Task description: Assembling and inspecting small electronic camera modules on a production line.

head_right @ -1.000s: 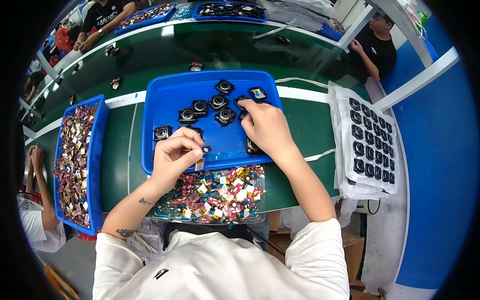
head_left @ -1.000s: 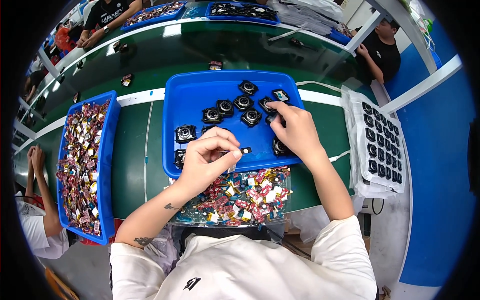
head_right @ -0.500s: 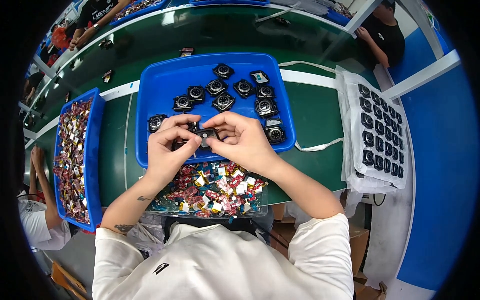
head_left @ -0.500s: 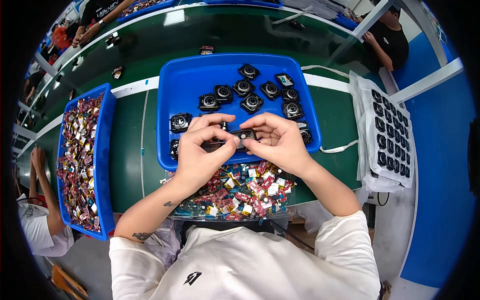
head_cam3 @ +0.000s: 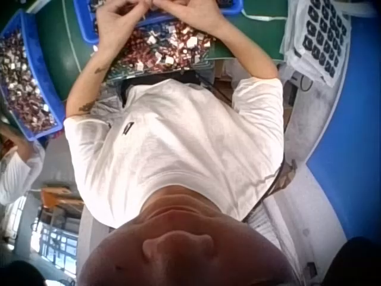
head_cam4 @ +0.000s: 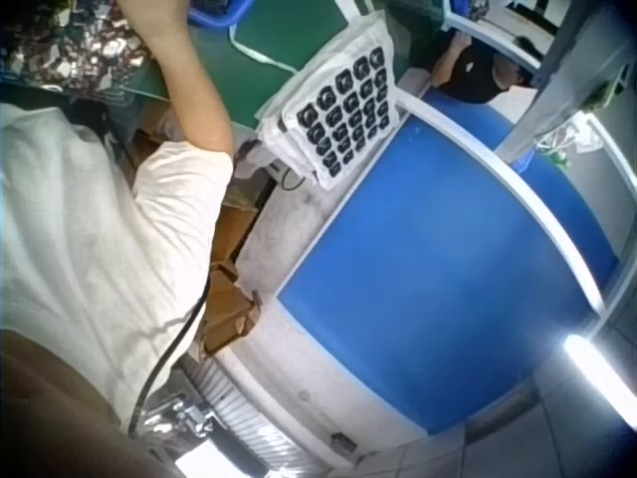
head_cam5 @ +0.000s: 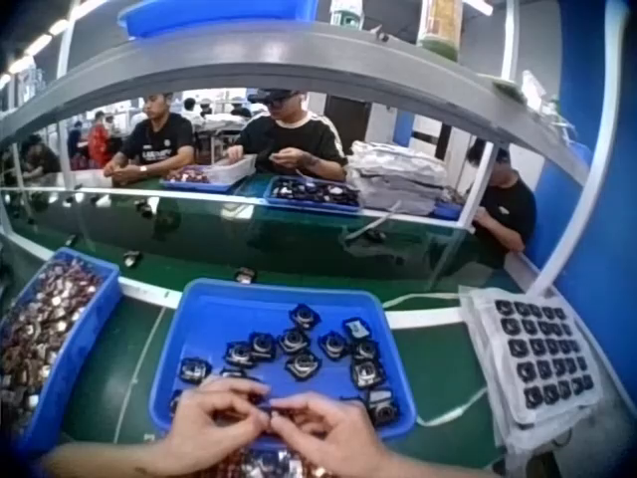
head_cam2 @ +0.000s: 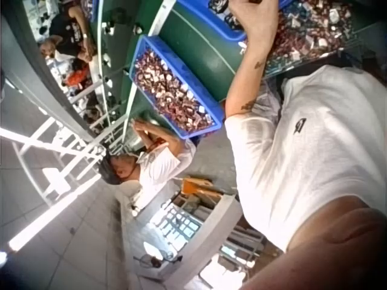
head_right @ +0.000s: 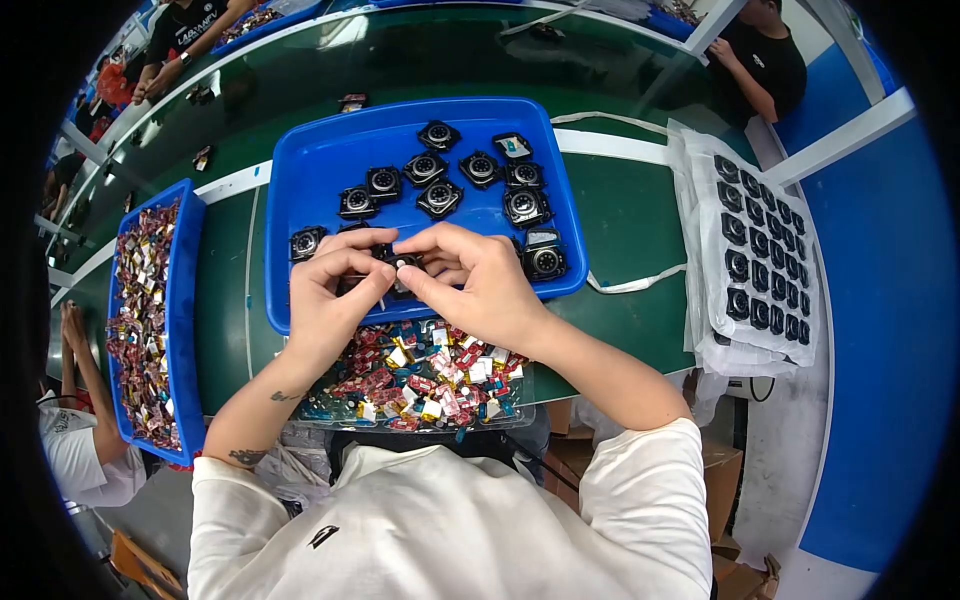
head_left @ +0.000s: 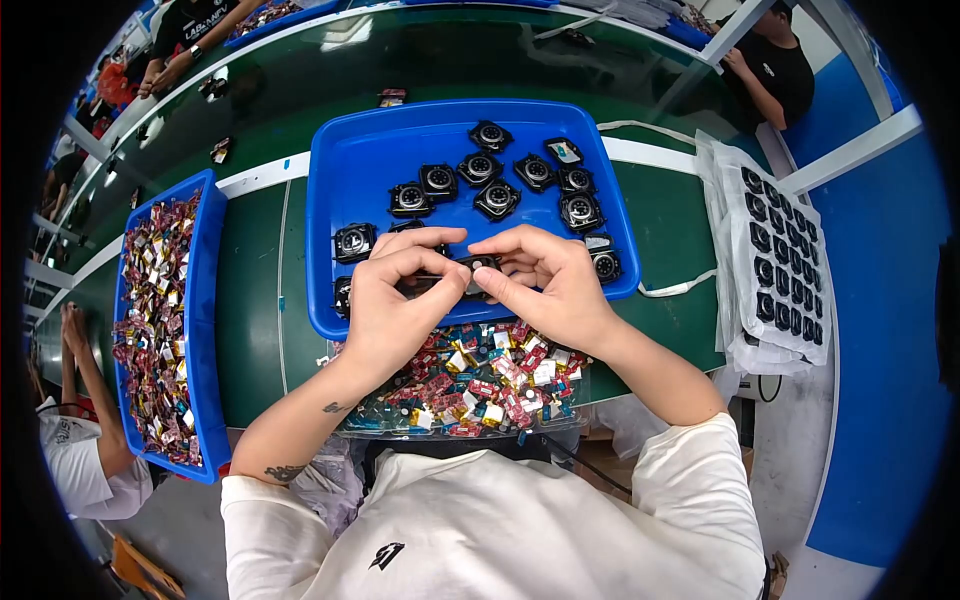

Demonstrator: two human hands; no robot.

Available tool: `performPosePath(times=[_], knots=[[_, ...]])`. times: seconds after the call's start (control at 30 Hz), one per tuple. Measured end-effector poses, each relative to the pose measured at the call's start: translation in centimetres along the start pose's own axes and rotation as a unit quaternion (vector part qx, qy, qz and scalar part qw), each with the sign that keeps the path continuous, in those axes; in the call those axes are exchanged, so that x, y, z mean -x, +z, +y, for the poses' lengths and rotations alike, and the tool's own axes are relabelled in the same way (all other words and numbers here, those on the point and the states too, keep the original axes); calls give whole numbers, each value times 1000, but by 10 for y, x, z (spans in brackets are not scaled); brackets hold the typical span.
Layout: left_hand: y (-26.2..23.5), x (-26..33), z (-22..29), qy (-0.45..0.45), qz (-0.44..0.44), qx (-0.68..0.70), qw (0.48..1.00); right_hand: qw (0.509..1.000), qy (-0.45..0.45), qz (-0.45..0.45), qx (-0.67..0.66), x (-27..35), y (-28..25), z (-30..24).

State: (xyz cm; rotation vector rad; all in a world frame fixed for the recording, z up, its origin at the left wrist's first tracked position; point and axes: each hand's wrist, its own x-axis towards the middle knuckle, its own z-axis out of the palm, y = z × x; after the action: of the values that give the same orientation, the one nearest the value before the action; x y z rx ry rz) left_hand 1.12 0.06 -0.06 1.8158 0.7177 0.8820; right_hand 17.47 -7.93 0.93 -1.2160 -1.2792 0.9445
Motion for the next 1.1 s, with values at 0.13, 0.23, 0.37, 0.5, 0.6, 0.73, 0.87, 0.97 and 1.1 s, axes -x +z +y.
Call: performPosePath(times=[0.13,0.23,0.37,0.5,0.6,0.73,0.87,0.97,1.1], knots=[[1,1,1,-6,3,5,1000,1000,3,14,-10,2,2,1],[-1,1,3,57,4,-85,995,1000,-11,14,13,0,0,3],[7,3,9,176,35,-133,975,995,33,41,-83,-3,-6,0],[8,4,9,182,63,-109,975,992,58,50,-97,-4,-8,-4],[6,3,4,183,69,-81,977,991,54,64,-105,-6,-9,-4],[5,5,9,140,56,-79,985,992,43,60,-106,-5,-8,-3],[4,8,3,14,16,59,998,994,29,85,-65,-3,-3,1],[1,6,4,-69,-41,153,985,989,-78,125,23,-1,3,10],[3,2,6,-103,-66,216,969,986,-99,127,45,0,1,14]])
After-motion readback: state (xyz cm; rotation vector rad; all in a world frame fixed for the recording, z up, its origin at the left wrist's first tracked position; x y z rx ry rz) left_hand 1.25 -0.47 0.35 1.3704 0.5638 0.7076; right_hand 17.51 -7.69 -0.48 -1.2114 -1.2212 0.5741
